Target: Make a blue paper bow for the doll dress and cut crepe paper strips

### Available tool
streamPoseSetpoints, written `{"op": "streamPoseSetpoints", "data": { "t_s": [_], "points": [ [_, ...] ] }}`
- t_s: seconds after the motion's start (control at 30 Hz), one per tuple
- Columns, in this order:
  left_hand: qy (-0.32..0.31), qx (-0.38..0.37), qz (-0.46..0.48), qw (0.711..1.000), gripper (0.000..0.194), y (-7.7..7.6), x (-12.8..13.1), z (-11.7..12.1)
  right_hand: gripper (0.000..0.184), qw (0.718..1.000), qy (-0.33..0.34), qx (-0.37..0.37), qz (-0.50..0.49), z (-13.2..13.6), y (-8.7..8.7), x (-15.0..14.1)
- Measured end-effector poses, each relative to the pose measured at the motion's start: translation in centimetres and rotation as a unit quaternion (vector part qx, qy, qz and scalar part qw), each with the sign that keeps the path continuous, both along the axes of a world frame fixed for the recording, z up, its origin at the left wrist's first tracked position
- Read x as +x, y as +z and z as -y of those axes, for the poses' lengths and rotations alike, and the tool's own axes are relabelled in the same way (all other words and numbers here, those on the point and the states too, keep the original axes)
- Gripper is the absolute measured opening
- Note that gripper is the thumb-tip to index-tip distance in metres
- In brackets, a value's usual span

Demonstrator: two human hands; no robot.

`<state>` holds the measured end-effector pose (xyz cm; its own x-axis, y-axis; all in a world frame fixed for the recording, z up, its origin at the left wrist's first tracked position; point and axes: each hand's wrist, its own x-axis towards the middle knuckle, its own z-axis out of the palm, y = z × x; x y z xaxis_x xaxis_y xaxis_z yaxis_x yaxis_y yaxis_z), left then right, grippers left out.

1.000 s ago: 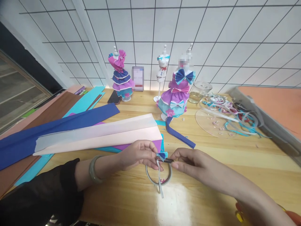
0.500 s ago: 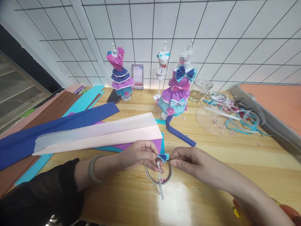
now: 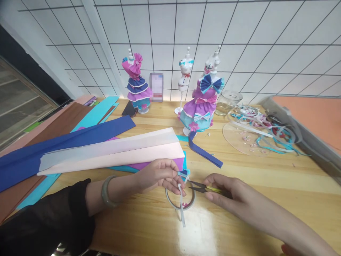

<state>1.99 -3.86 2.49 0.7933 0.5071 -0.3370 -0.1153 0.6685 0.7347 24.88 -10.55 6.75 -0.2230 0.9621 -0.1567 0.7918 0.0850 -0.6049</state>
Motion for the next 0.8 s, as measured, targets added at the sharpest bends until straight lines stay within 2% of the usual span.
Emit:
{"op": "streamPoseSetpoints", "data": {
  "t_s": [0.07, 0.1, 0.17, 0.3, 0.37, 0.47, 0.6, 0.7, 0.8],
  "points": [
    [-0.002, -0.003, 0.002, 1.000, 0.030, 0.0, 0.0, 0.0, 0.029, 0.997, 0.022, -0.067, 0.018, 0.7, -0.9, 1.3],
    [-0.002, -0.004, 0.002, 1.000, 0.030, -0.1, 0.0, 0.0, 0.031, 0.997, 0.012, -0.071, 0.033, 1.1, -1.6, 2.0],
    [-0.002, -0.007, 0.000, 1.000, 0.030, -0.1, 0.0, 0.0, 0.031, 0.997, -0.005, -0.025, 0.071, 1.7, -3.1, 3.5],
    [-0.001, -0.011, 0.001, 1.000, 0.031, -0.3, 0.1, 0.1, 0.029, 0.980, -0.006, 0.134, 0.147, 2.5, -5.6, 5.0],
    [0.000, -0.013, 0.001, 1.000, 0.031, -0.3, 0.2, 0.2, 0.032, 0.967, -0.008, 0.208, 0.150, 2.6, -5.5, 4.2],
    [-0.001, -0.010, -0.004, 1.000, 0.029, -0.2, 0.3, 0.4, 0.038, 0.957, -0.015, 0.264, 0.121, 2.3, -4.0, 1.4],
    [-0.008, -0.003, -0.012, 1.000, 0.027, -0.1, 0.3, 0.6, 0.044, 0.947, 0.042, 0.309, 0.072, 1.2, -2.2, -2.8],
    [-0.019, -0.001, -0.010, 1.000, 0.025, -0.1, 0.2, 0.6, 0.041, 0.938, 0.078, 0.334, 0.060, 0.1, -2.3, -4.4],
    [-0.026, 0.003, -0.006, 1.000, 0.024, 0.1, 0.1, 0.6, 0.031, 0.933, 0.110, 0.337, 0.061, -0.7, -2.6, -4.7]
  ]
}}
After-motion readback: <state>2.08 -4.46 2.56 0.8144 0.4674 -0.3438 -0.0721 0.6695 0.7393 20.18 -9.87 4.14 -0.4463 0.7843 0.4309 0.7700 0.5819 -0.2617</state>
